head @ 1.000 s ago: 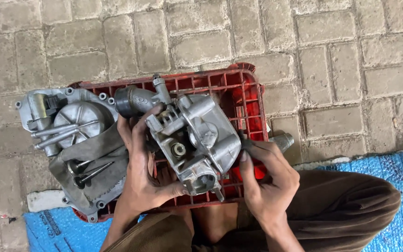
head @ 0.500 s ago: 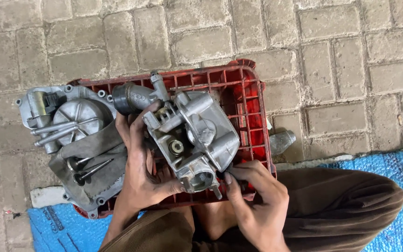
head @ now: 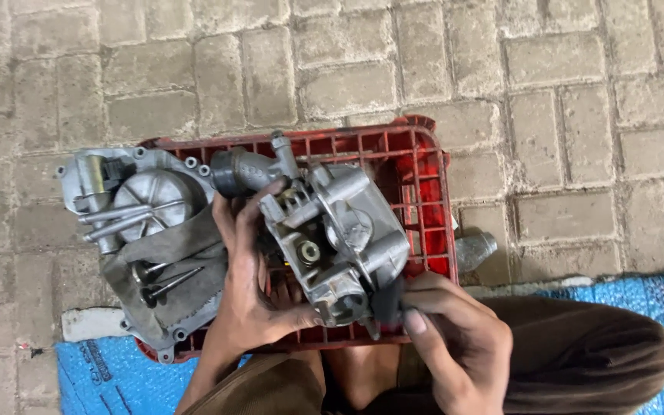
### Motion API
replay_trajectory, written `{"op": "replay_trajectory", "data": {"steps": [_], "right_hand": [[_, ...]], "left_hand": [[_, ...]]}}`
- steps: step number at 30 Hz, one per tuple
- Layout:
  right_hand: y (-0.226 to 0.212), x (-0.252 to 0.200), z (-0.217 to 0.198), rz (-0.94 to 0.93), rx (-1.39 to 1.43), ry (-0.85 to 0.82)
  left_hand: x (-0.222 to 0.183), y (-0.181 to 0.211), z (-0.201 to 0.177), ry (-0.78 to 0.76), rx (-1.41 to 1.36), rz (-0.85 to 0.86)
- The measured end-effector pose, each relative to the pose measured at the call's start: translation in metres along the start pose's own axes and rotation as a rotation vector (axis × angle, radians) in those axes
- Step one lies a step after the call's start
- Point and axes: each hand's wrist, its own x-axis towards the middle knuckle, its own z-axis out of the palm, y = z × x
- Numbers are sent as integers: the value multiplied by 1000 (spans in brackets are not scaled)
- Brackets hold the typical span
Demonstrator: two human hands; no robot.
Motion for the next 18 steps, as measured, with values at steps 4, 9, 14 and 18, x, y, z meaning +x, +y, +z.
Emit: {"op": "replay_trajectory", "data": {"steps": [4,9,14,18], "right_hand": [[-6,3,8,-61,-113,96],[-9,16,14,-256,-361,192],[-2,29,13,-421,-534,238],[-9,48,11,-406,-586,214]], "left_hand": [[-1,1,-1,-16,-46,-15],[-1,1,-2,-7,-42,2],[-4,-5,-3,-5,13,-4],[-6,-10,-4,12,-27,6]]}}
